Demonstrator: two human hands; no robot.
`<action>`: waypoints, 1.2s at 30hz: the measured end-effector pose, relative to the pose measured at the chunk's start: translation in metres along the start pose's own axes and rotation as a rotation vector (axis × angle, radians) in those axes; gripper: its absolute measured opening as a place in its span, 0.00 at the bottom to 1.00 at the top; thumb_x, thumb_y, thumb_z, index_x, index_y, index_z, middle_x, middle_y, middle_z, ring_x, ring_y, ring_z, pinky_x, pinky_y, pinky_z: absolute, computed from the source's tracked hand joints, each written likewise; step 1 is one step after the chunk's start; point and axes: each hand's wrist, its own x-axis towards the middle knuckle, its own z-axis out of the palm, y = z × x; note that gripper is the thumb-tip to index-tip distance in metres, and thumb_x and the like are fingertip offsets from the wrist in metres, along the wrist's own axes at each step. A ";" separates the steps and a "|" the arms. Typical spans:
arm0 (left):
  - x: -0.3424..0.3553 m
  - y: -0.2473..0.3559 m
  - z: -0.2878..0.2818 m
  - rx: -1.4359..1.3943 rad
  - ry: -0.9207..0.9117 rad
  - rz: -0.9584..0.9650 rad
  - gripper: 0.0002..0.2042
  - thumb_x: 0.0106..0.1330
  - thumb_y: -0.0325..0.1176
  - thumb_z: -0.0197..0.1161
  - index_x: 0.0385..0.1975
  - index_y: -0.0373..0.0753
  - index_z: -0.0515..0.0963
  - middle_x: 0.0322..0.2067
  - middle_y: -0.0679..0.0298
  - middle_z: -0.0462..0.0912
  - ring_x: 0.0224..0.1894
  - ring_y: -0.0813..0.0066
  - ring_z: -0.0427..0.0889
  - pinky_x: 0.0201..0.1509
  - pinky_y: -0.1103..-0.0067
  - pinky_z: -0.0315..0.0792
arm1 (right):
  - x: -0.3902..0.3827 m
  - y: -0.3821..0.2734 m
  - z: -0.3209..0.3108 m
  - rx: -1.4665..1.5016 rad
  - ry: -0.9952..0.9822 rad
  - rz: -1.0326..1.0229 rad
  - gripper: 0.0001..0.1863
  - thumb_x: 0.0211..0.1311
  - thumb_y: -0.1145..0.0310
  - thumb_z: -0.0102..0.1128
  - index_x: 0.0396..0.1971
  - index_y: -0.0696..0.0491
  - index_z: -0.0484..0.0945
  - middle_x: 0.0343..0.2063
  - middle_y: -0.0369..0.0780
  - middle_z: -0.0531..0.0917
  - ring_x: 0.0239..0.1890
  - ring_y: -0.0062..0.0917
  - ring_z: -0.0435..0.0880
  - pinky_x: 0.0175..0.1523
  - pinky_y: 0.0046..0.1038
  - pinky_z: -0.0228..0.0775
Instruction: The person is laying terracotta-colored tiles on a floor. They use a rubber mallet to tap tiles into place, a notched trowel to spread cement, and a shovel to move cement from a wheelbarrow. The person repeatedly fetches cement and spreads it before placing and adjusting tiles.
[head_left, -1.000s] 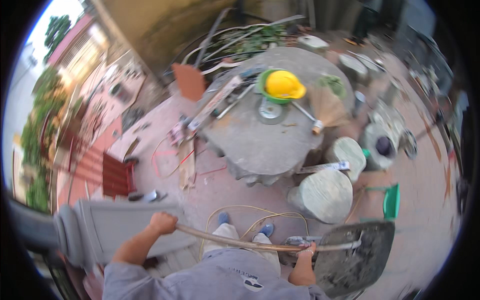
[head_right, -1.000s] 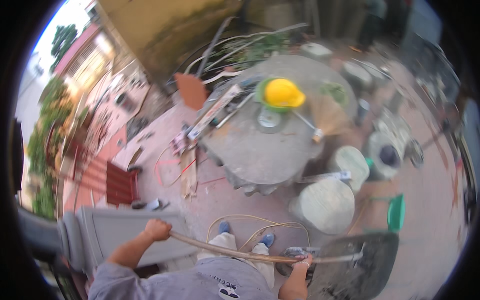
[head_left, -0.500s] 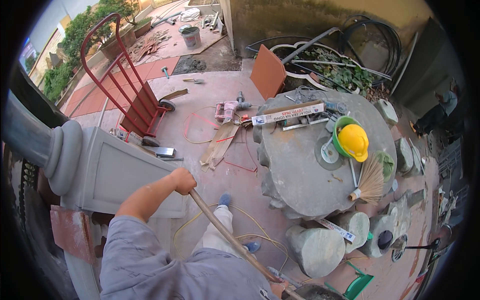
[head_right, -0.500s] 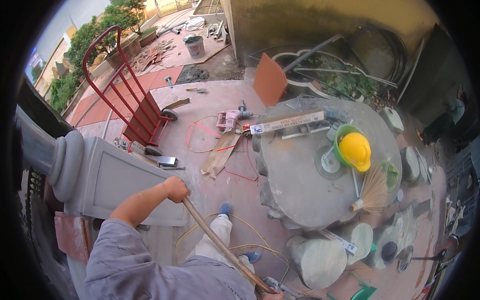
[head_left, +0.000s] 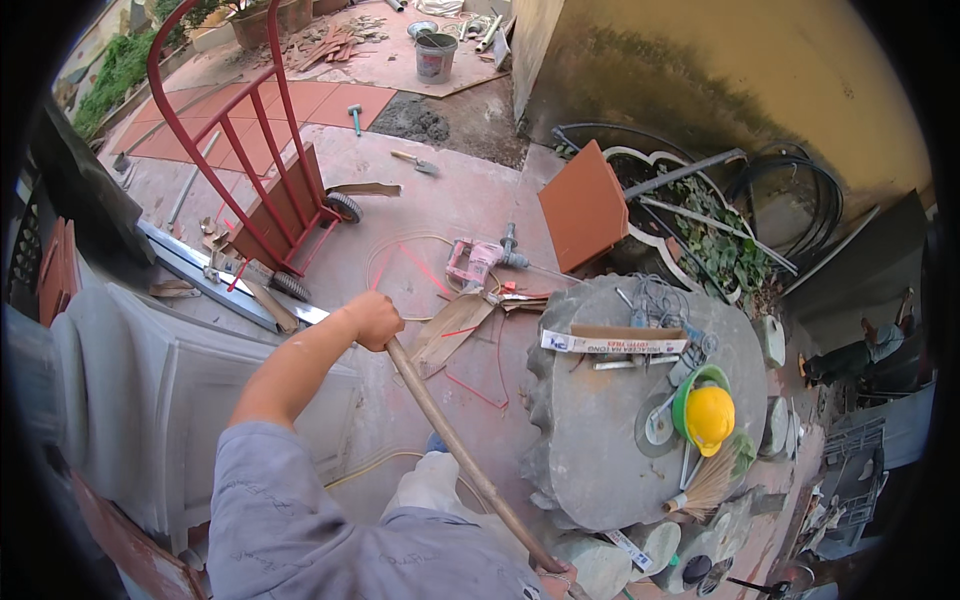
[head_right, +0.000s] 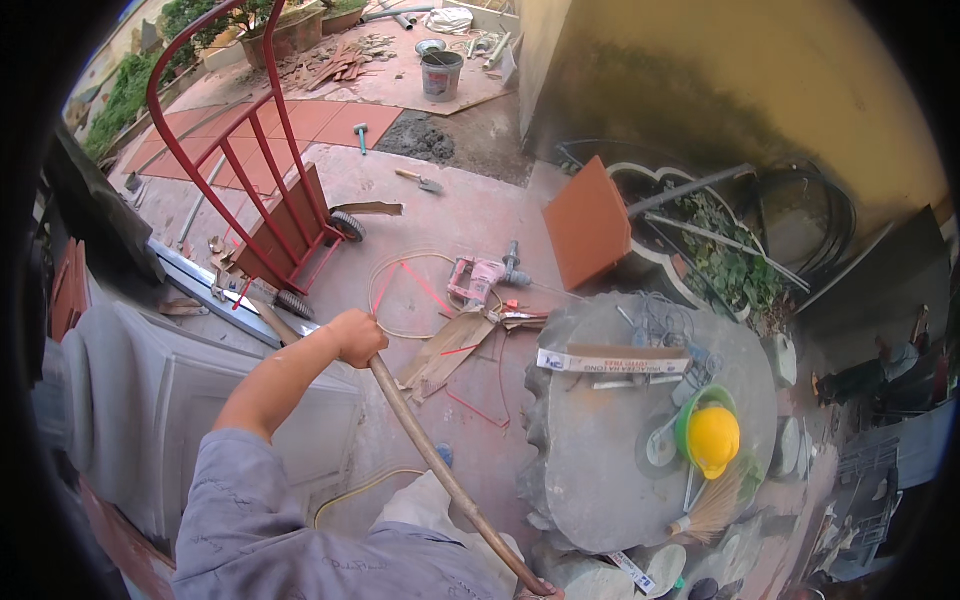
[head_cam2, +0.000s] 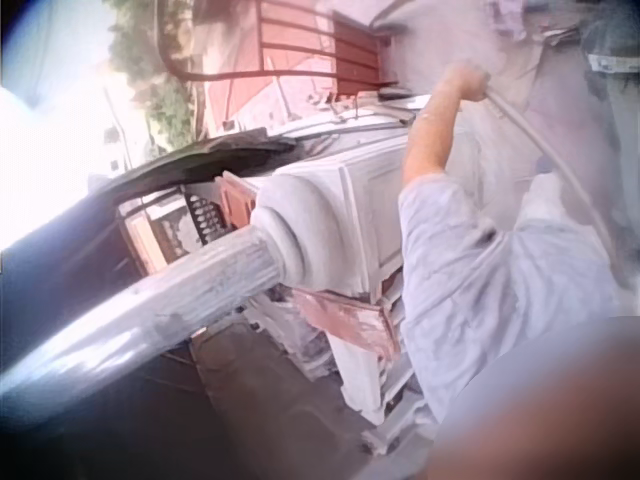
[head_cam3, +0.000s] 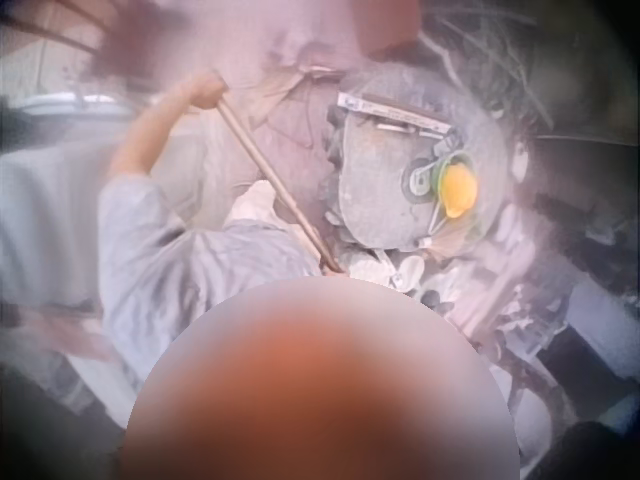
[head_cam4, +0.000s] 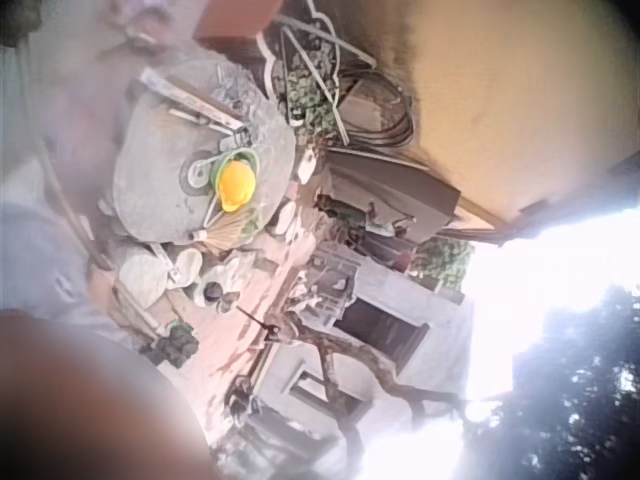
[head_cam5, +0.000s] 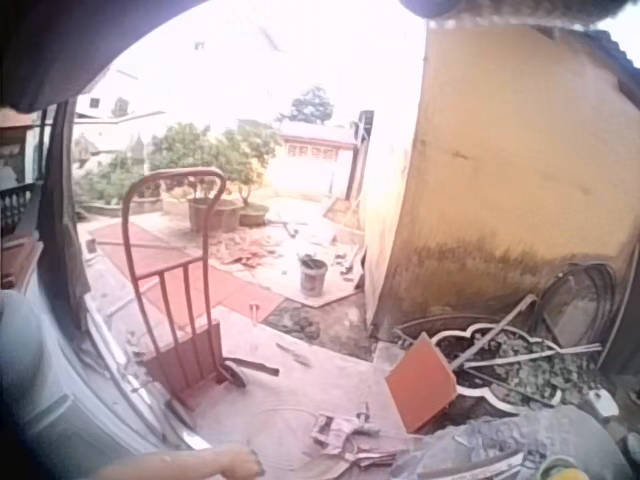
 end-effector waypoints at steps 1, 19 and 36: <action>-0.007 -0.021 -0.008 -0.011 0.003 -0.034 0.10 0.50 0.45 0.66 0.24 0.47 0.82 0.27 0.62 0.85 0.34 0.58 0.85 0.37 0.64 0.78 | -0.010 0.008 0.024 -0.015 -0.019 -0.001 0.19 0.61 0.57 0.52 0.13 0.43 0.59 0.10 0.30 0.66 0.15 0.24 0.68 0.30 0.32 0.71; -0.117 -0.274 -0.013 -0.112 -0.096 -0.651 0.12 0.43 0.44 0.69 0.25 0.46 0.83 0.31 0.61 0.86 0.41 0.59 0.84 0.43 0.64 0.79 | -0.118 0.174 0.479 -0.307 -0.308 0.117 0.17 0.61 0.58 0.54 0.16 0.44 0.61 0.12 0.30 0.65 0.18 0.24 0.67 0.32 0.36 0.70; -0.193 -0.358 0.089 -0.202 -0.124 -1.235 0.08 0.36 0.38 0.68 0.09 0.46 0.75 0.16 0.59 0.78 0.27 0.54 0.77 0.36 0.65 0.73 | -0.213 0.473 0.857 -0.830 -0.403 0.245 0.12 0.62 0.64 0.56 0.21 0.45 0.67 0.15 0.32 0.69 0.18 0.26 0.69 0.32 0.37 0.69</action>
